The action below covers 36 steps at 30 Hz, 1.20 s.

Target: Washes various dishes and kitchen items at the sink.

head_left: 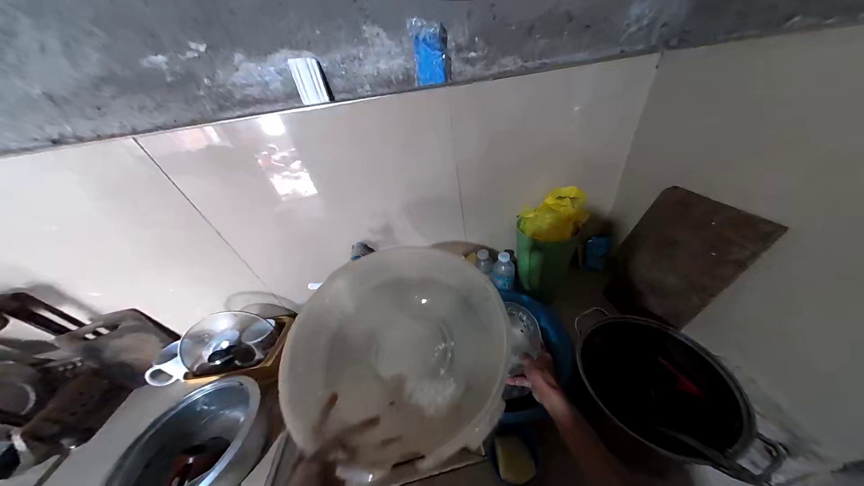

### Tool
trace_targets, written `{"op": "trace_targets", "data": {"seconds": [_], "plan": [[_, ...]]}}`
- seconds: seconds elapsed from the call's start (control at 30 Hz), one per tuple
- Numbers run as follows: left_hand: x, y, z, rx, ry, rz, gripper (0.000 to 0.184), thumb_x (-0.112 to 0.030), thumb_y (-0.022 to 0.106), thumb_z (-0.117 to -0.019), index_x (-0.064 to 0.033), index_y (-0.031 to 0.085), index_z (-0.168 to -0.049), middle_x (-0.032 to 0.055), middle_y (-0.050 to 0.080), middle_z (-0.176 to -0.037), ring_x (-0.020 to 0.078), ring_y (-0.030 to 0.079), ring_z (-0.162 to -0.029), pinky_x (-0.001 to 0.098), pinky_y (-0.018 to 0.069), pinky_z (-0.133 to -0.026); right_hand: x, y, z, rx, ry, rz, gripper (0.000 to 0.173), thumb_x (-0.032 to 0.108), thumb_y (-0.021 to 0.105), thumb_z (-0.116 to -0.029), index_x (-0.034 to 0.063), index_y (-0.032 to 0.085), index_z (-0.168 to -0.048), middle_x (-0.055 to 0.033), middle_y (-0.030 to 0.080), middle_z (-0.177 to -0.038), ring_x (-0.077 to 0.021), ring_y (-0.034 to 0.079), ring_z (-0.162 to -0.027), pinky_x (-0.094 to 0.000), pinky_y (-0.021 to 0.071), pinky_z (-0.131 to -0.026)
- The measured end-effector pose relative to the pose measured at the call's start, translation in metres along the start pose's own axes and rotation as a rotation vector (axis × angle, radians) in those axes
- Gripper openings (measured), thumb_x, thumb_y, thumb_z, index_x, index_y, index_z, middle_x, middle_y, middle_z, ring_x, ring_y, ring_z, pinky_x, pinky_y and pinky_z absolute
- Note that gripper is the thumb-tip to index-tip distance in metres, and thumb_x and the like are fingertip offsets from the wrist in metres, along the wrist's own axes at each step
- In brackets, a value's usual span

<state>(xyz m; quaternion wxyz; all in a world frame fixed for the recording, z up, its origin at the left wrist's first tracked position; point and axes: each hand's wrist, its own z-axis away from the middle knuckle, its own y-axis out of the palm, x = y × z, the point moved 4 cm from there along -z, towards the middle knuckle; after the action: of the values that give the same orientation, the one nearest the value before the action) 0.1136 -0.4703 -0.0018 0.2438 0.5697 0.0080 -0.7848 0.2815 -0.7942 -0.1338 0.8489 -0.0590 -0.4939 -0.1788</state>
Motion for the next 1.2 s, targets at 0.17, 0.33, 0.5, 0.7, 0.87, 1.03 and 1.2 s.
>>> {"op": "trace_targets", "data": {"seconds": [0.17, 0.33, 0.5, 0.7, 0.87, 1.03, 1.2], "plan": [[-0.033, 0.064, -0.040, -0.023, 0.096, 0.055, 0.028, 0.008, 0.040, -0.0952, -0.0008, 0.045, -0.121, 0.0146, 0.070, -0.088, 0.0227, 0.071, -0.063, 0.0363, 0.0605, -0.050, 0.026, -0.007, 0.008, 0.011, -0.041, -0.034, 0.053, 0.006, 0.048, -0.1075, 0.0032, 0.027, -0.157, -0.0326, 0.047, -0.140, -0.0423, 0.069, -0.101, -0.0516, 0.0630, -0.071], [-0.047, 0.100, -0.046, -0.060, 0.179, -0.103, 0.048, 0.004, 0.048, -0.1005, -0.0068, 0.035, -0.145, 0.0137, 0.062, -0.097, 0.0203, 0.067, -0.073, 0.0351, 0.0577, -0.057, 0.048, -0.014, 0.017, 0.078, -0.094, 0.052, 0.055, 0.002, 0.049, -0.1057, 0.0060, 0.028, -0.156, -0.0323, 0.049, -0.137, -0.0418, 0.071, -0.096, -0.0516, 0.0635, -0.068], [-0.035, 0.113, -0.061, -0.090, 0.205, -0.120, 0.050, 0.005, 0.052, -0.0993, -0.0042, 0.035, -0.146, 0.0187, 0.060, -0.099, 0.0250, 0.066, -0.071, 0.0378, 0.0562, -0.054, 0.042, -0.015, 0.028, 0.120, -0.035, 0.031, 0.058, 0.001, 0.050, -0.1039, 0.0077, 0.027, -0.157, -0.0305, 0.049, -0.138, -0.0408, 0.071, -0.097, -0.0505, 0.0639, -0.067], [-0.023, 0.119, -0.076, -0.066, 0.419, -0.276, 0.077, 0.008, 0.057, -0.0899, -0.0074, 0.024, -0.158, 0.0279, 0.057, -0.123, 0.0345, 0.067, -0.090, 0.0485, 0.0592, -0.068, 0.037, -0.013, 0.031, 0.174, -0.001, 0.094, 0.059, 0.000, 0.048, -0.1033, 0.0069, 0.024, -0.157, -0.0303, 0.047, -0.139, -0.0393, 0.071, -0.098, -0.0489, 0.0639, -0.068], [-0.030, 0.130, -0.072, -0.072, 0.707, -0.627, 0.093, 0.007, 0.064, -0.0825, -0.0111, 0.020, -0.163, 0.0279, 0.046, -0.149, 0.0419, 0.055, -0.128, 0.0596, 0.0471, -0.102, 0.038, -0.008, 0.032, 0.210, -0.005, 0.107, 0.061, 0.000, 0.048, -0.1035, 0.0099, 0.025, -0.159, -0.0311, 0.046, -0.142, -0.0419, 0.070, -0.099, -0.0520, 0.0631, -0.069], [-0.030, 0.164, -0.054, -0.043, 0.959, -0.826, 0.095, 0.009, 0.062, -0.0804, -0.0135, 0.022, -0.164, 0.0286, 0.044, -0.147, 0.0456, 0.056, -0.121, 0.0604, 0.0524, -0.092, 0.037, 0.000, 0.018, 0.193, -0.015, 0.041, 0.060, 0.000, 0.048, -0.1031, 0.0084, 0.025, -0.158, -0.0313, 0.046, -0.141, -0.0432, 0.069, -0.102, -0.0539, 0.0630, -0.070], [-0.030, 0.189, -0.036, 0.017, 1.202, -0.965, 0.100, 0.013, 0.071, -0.0748, -0.0134, 0.029, -0.162, 0.0245, 0.027, -0.162, 0.0422, 0.068, -0.100, 0.0550, 0.0602, -0.071, 0.043, 0.001, 0.013, 0.156, -0.069, 0.036, 0.053, 0.000, 0.048, -0.1038, 0.0031, 0.030, -0.153, -0.0318, 0.050, -0.135, -0.0401, 0.071, -0.097, -0.0502, 0.0635, -0.068]]}}
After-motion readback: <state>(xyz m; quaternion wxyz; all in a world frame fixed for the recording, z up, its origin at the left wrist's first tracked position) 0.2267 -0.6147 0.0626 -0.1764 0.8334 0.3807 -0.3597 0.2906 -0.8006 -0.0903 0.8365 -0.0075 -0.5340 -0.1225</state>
